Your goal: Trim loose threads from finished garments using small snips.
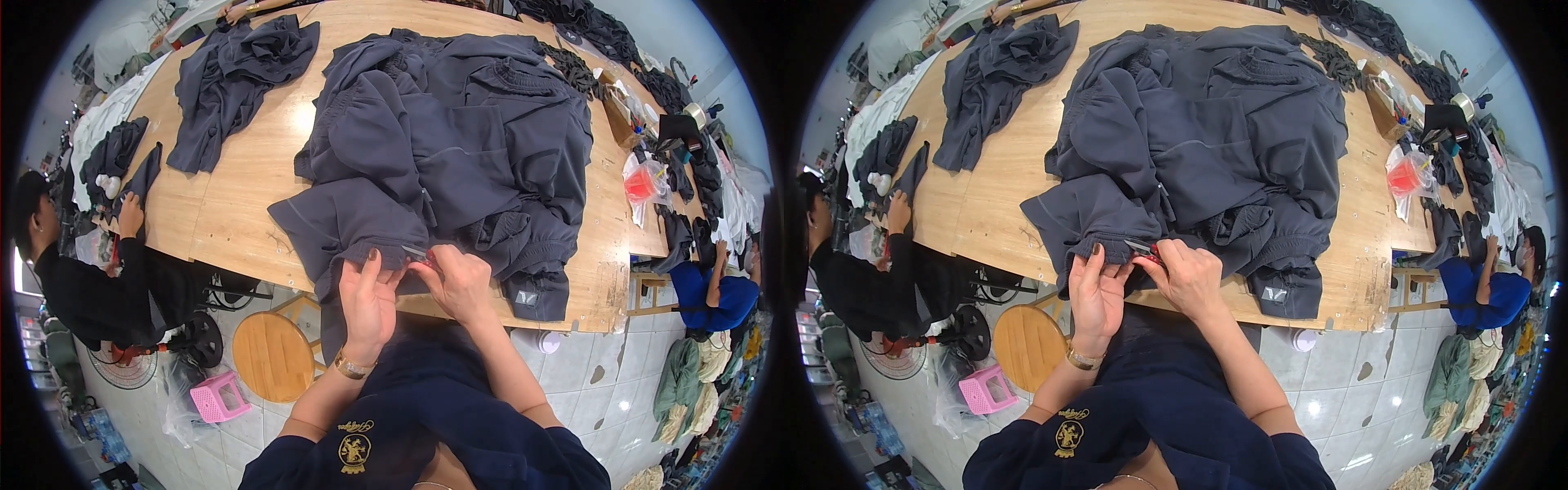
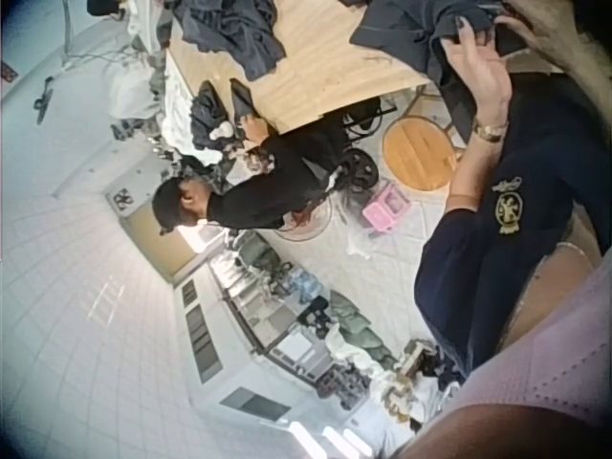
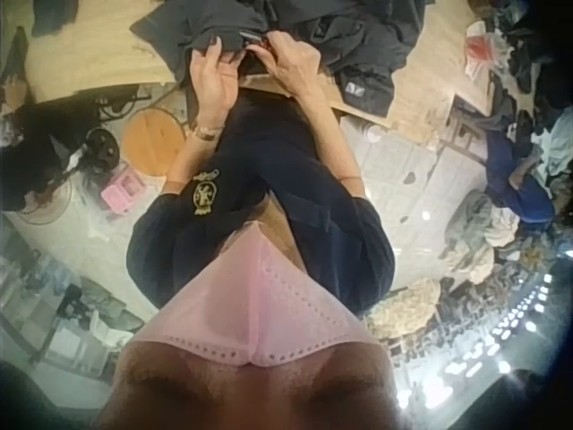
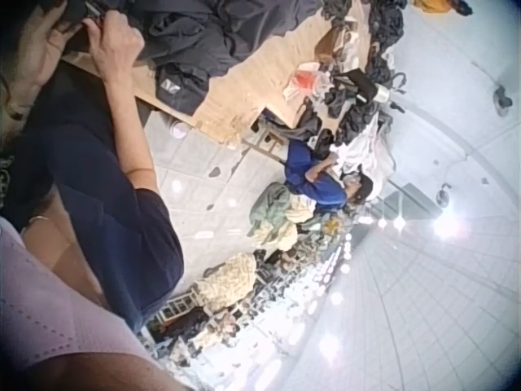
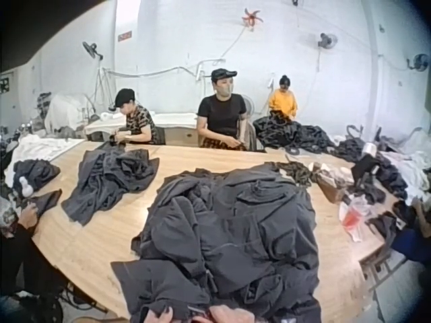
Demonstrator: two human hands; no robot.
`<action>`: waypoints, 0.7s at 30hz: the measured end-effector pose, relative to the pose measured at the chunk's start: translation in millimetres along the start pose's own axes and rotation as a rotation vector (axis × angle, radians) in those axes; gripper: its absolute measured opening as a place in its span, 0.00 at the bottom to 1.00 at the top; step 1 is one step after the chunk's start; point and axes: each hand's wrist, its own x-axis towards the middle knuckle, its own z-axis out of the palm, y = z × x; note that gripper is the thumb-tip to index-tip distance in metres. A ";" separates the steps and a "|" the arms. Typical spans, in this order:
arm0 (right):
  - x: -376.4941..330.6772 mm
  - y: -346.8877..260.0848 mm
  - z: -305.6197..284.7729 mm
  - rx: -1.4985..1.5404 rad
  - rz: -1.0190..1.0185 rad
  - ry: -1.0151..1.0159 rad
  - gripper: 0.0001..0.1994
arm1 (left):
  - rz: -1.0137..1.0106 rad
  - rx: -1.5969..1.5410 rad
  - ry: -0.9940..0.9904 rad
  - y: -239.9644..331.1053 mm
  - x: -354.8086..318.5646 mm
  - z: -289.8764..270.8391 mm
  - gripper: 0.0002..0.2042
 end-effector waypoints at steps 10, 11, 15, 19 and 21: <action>0.5 -6.1 -2.4 0.206 0.172 0.026 0.15 | -0.015 -0.001 0.014 0.6 -0.9 1.4 0.11; 1.0 -7.6 -4.2 0.272 0.259 0.031 0.15 | -0.014 -0.001 0.013 0.6 -0.7 0.8 0.11; -0.1 -0.9 -4.4 0.124 0.107 -0.028 0.15 | -0.033 -0.046 0.009 1.3 0.3 -0.6 0.10; -2.1 -1.9 -1.6 0.102 0.093 -0.067 0.13 | -0.052 -0.054 0.007 0.6 0.2 -2.8 0.10; -0.7 -3.4 -1.6 0.108 0.095 -0.066 0.13 | -0.055 -0.057 0.003 1.0 -0.2 -2.3 0.09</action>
